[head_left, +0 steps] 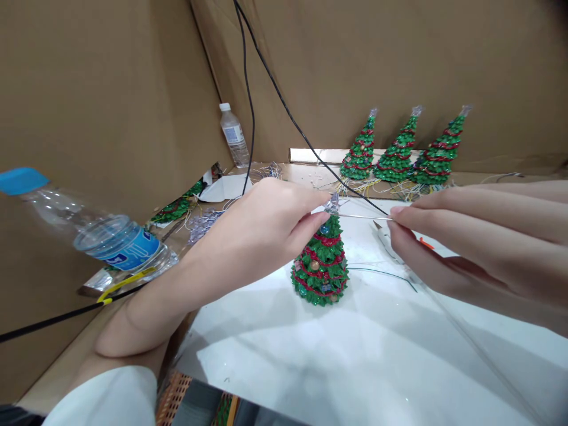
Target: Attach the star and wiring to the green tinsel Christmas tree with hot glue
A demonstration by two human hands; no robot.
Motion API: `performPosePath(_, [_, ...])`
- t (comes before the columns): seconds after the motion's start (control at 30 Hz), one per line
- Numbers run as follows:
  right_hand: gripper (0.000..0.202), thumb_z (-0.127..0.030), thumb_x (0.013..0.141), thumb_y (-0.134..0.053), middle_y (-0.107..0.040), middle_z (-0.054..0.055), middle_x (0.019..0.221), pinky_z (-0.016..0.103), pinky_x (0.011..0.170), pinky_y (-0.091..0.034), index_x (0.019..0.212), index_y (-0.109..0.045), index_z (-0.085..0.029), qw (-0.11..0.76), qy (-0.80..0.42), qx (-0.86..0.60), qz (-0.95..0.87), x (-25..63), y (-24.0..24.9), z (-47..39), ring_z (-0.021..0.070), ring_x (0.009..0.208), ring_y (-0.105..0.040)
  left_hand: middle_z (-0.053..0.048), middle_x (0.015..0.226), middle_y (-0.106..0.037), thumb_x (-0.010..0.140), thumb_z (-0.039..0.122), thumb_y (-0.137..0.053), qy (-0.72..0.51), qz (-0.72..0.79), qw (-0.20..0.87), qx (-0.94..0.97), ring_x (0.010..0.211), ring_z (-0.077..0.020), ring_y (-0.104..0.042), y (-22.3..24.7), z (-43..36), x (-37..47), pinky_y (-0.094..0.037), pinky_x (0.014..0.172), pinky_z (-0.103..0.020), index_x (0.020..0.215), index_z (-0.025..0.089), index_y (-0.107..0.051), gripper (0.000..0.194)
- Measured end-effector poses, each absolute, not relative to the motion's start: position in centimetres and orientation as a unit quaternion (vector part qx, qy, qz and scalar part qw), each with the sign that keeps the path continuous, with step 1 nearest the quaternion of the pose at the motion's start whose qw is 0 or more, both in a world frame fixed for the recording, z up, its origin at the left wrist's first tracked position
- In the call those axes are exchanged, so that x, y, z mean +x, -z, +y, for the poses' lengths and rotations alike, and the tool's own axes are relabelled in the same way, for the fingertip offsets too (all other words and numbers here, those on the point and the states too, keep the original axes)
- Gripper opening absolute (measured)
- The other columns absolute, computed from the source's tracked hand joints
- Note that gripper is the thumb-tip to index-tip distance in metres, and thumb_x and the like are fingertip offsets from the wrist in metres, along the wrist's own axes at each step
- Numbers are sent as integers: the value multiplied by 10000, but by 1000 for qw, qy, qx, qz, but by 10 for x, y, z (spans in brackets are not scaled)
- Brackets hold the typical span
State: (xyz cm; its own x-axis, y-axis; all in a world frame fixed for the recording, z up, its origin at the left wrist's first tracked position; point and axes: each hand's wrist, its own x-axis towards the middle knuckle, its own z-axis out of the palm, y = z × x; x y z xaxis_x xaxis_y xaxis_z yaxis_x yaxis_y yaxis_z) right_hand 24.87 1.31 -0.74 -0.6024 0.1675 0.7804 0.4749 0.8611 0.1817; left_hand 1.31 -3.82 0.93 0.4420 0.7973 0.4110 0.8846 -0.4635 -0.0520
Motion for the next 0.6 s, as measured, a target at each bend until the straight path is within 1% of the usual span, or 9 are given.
performPosePath(0.07, [120, -234, 760, -669, -711, 6, 677, 289, 336, -226, 652, -616, -240, 395, 265, -124, -871, 247, 6, 14, 180, 586, -662, 34, 725, -660, 922, 233, -485, 169, -499, 133, -840, 630, -114, -587, -9, -38, 14, -367, 558, -256, 845, 190, -623, 165])
performPosePath(0.1, [136, -242, 777, -655, -713, 14, 681, 292, 341, -247, 647, -618, -233, 390, 274, -126, -870, 247, 6, 14, 183, 585, -662, 30, 740, -669, 925, 235, -480, 170, -499, 135, -839, 638, -117, -595, -9, -39, 14, -372, 565, -256, 844, 188, -622, 170])
performPosePath(0.2, [152, -296, 822, -612, -719, 3, 709, 298, 387, -342, 687, -642, -233, 357, 236, -153, -891, 248, 5, 15, 170, 584, -657, 18, 765, -687, 934, 241, -464, 169, -502, 145, -836, 659, -130, -619, -9, -39, 15, -381, 577, -259, 836, 184, -624, 196])
performPosePath(0.27, [158, -302, 833, -594, -714, -13, 693, 289, 421, -388, 698, -646, -238, 346, 203, -169, -901, 247, 5, 15, 149, 569, -644, 8, 770, -692, 939, 234, -450, 162, -506, 149, -834, 672, -141, -633, -10, -39, 16, -384, 580, -262, 825, 179, -624, 215])
performPosePath(0.37, [171, -264, 820, -597, -678, -24, 594, 261, 413, -385, 654, -625, -227, 372, 175, -191, -891, 243, 6, 19, 110, 489, -588, -2, 771, -691, 930, 221, -472, 150, -516, 149, -830, 686, -158, -645, -10, -40, 16, -384, 577, -265, 851, 174, -619, 173])
performPosePath(0.47, [137, -189, 775, -636, -629, -39, 512, 229, 417, -385, 644, -605, -216, 416, 177, -155, -879, 238, 8, 22, 81, 452, -549, 5, 794, -687, 923, 239, -504, 138, -517, 136, -834, 700, -162, -643, -10, -41, 13, -379, 572, -264, 959, 192, -600, 113])
performPosePath(0.53, [127, -171, 760, -644, -615, -39, 500, 228, 431, -390, 648, -603, -216, 426, 176, -150, -875, 237, 10, 23, 80, 454, -546, 15, 795, -677, 936, 257, -488, 131, -514, 128, -838, 699, -153, -631, -10, -42, 10, -375, 570, -260, 1017, 214, -585, 134])
performPosePath(0.6, [117, -198, 780, -626, -624, -31, 519, 245, 435, -383, 667, -606, -221, 414, 175, -166, -878, 239, 12, 24, 90, 457, -543, 27, 768, -661, 946, 277, -473, 128, -507, 123, -844, 669, -139, -611, -10, -41, 6, -371, 556, -255, 1027, 226, -580, 144])
